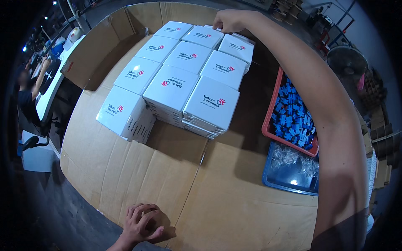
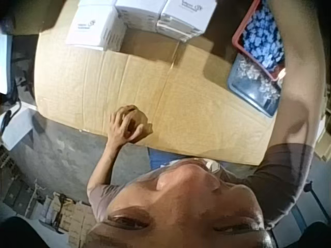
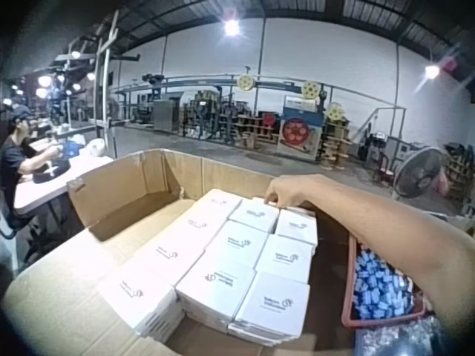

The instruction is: The person assembles electronic components by hand, placing screws and blue caps into a plastic housing, then closing the white box.

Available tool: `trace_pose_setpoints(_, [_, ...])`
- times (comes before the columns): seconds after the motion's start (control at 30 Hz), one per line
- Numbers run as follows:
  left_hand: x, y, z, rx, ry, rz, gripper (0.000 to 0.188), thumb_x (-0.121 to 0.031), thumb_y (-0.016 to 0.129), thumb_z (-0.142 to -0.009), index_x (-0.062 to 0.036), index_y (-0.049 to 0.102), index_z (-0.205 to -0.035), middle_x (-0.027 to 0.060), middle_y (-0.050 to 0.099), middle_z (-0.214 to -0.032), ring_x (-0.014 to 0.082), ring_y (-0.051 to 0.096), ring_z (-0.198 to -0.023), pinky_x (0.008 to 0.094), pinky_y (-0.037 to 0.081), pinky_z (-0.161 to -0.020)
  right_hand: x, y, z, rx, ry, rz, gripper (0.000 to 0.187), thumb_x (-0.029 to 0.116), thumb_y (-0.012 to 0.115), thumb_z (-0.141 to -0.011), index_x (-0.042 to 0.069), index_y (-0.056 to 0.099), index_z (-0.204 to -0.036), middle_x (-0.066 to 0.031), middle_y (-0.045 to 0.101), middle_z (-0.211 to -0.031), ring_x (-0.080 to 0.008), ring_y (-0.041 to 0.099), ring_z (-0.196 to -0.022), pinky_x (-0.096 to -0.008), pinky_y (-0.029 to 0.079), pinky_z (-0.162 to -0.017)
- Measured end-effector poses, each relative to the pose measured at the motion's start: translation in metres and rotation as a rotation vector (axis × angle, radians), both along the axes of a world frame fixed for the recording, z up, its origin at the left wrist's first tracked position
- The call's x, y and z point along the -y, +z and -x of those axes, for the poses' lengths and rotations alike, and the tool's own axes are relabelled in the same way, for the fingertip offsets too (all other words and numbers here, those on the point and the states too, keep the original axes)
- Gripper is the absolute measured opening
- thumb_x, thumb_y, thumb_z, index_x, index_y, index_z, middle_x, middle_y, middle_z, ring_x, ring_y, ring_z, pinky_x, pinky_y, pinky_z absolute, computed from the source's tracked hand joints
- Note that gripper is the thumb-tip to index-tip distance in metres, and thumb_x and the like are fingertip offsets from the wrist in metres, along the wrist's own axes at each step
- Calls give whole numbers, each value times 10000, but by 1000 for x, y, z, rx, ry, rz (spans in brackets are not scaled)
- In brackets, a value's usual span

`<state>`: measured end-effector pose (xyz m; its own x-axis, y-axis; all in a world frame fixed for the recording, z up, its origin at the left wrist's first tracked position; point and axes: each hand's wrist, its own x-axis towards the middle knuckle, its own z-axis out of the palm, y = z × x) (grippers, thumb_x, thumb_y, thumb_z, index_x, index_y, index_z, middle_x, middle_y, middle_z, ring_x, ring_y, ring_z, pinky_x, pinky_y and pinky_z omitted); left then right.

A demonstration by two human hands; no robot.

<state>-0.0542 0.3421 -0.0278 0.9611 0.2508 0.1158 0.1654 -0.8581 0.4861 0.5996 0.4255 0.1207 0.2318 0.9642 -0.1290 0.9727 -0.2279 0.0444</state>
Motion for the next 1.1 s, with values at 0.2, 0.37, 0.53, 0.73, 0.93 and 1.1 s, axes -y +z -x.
trace_pose_setpoints(0.2, [-1,1,2,1,3,0,470,-425,824,-789,-130,708,-1134,53,665,-1225,268,627,-1120,422,456,-935,5,11,7,-129,-23,121,672,144,882,-777,-10,650,-1388,-177,717,-1315,-308,715,-1155,-416,548,-1060])
trace_pose_setpoints(0.37, [0,-2,2,-10,-11,10,465,-425,827,-786,-133,708,-1128,52,665,-1227,268,627,-1122,423,459,-938,6,3,3,-90,-33,71,666,135,900,-747,3,681,-1362,-198,701,-1308,-304,717,-1136,-426,566,-1029])
trace_pose_setpoints(0.53, [-1,-3,2,-15,-4,3,470,-435,830,-783,-133,706,-1122,59,667,-1222,272,624,-1117,434,462,-945,10,1,6,-110,-58,-9,645,140,899,-753,8,692,-1350,-198,702,-1290,-308,712,-1134,-435,577,-1008])
trace_pose_setpoints(0.73, [-1,-8,4,-11,-4,-9,468,-449,817,-793,-129,708,-1117,65,667,-1215,273,627,-1100,435,464,-932,15,2,1,-151,-34,-25,662,188,901,-766,-1,682,-1362,-200,705,-1282,-306,706,-1126,-442,565,-1018])
trace_pose_setpoints(0.93, [-1,-6,2,14,1,-14,441,-452,803,-801,-129,717,-1089,64,673,-1200,268,631,-1085,428,463,-926,15,5,-9,-265,-46,10,605,193,824,-824,18,674,-1384,-205,702,-1303,-306,682,-1195,-446,523,-1089])
trace_pose_setpoints(1.1, [0,5,4,1,6,96,453,-285,813,-853,-71,648,-1216,151,646,-1319,368,624,-1191,488,507,-987,24,-3,-15,-339,-169,-93,583,251,790,-812,108,707,-1372,-139,726,-1300,-295,679,-1205,-491,508,-1078])
